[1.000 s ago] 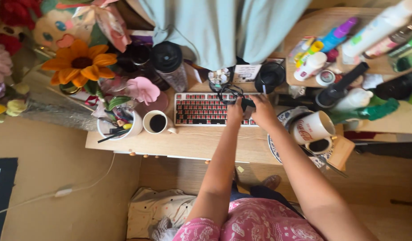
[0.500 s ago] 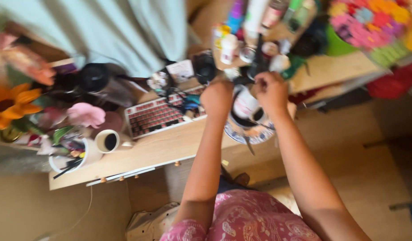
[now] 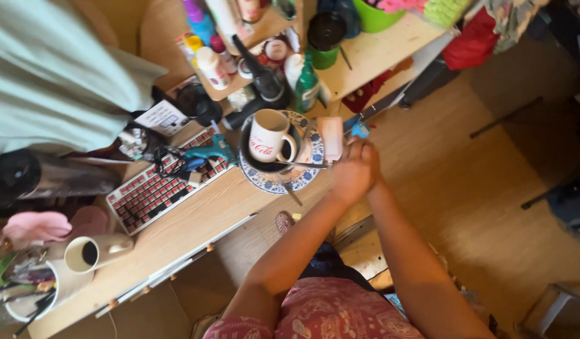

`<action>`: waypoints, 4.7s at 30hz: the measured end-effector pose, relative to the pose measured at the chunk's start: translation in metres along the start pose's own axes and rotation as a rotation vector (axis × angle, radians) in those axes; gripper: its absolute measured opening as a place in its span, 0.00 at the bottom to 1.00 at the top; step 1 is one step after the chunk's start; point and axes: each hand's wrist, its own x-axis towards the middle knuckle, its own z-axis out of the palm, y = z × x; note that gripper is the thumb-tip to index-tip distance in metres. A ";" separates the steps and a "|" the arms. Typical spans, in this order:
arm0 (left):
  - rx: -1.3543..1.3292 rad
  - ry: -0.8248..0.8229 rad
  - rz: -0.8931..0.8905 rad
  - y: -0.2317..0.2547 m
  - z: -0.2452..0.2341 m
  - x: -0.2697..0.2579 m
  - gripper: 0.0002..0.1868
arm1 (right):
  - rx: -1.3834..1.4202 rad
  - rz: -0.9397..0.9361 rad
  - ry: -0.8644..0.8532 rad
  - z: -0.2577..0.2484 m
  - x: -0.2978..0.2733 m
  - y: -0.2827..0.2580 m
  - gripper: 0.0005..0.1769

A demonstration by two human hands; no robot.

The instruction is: The person picks up several yellow and orange flower-shaped objects from a table and places them into a clear plastic bag. The person then moves to a different table, picks up a small black cup and some wires, and places them into the same bag.

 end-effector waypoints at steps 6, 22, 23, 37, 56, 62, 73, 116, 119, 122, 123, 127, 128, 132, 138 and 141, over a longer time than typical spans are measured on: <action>-0.190 -0.173 -0.214 -0.046 0.073 -0.018 0.28 | 0.376 0.011 0.012 0.050 -0.015 0.009 0.18; -0.009 -0.388 0.106 -0.111 0.101 -0.056 0.25 | 0.057 0.455 -0.142 0.040 -0.047 -0.039 0.22; -0.191 -0.442 -0.098 -0.109 0.095 -0.058 0.31 | 0.085 0.439 -0.099 0.040 -0.052 -0.041 0.23; -0.609 -0.537 -0.487 -0.109 0.063 -0.066 0.49 | 0.174 0.426 0.082 0.052 -0.049 -0.091 0.24; -0.952 -0.381 -0.392 -0.023 -0.041 -0.033 0.52 | 0.432 0.398 0.520 -0.092 -0.004 -0.151 0.08; -1.039 -0.191 -0.189 0.009 -0.119 -0.018 0.37 | 0.142 0.228 0.549 -0.178 0.003 -0.253 0.06; -0.302 0.361 -0.211 -0.089 -0.297 -0.048 0.31 | 0.653 -0.332 0.050 -0.126 0.050 -0.467 0.12; -0.314 0.327 -0.564 -0.374 -0.363 -0.109 0.25 | 0.350 -0.313 -0.138 0.204 0.095 -0.586 0.12; -0.390 0.321 -0.391 -0.328 -0.367 -0.075 0.20 | 0.393 -0.271 -0.044 0.135 0.102 -0.568 0.14; -0.424 0.271 -0.254 -0.279 -0.351 -0.046 0.19 | 0.348 -0.264 0.063 0.061 0.096 -0.541 0.18; -0.437 0.269 -0.187 -0.262 -0.345 -0.036 0.21 | 0.352 -0.230 0.082 0.036 0.095 -0.533 0.19; -0.595 0.178 -0.002 -0.191 -0.311 0.005 0.25 | 0.363 -0.137 0.165 -0.058 0.086 -0.486 0.24; -0.602 0.162 0.037 -0.172 -0.300 0.016 0.26 | 0.302 -0.172 0.232 -0.079 0.084 -0.472 0.26; -0.686 0.075 0.123 -0.089 -0.243 0.060 0.28 | 0.198 -0.104 0.373 -0.161 0.076 -0.397 0.28; -0.847 -0.086 0.204 0.058 -0.121 0.128 0.27 | 0.067 0.009 0.498 -0.290 0.064 -0.253 0.25; -0.895 -0.186 0.214 0.129 -0.071 0.149 0.26 | 0.029 0.046 0.555 -0.349 0.056 -0.189 0.25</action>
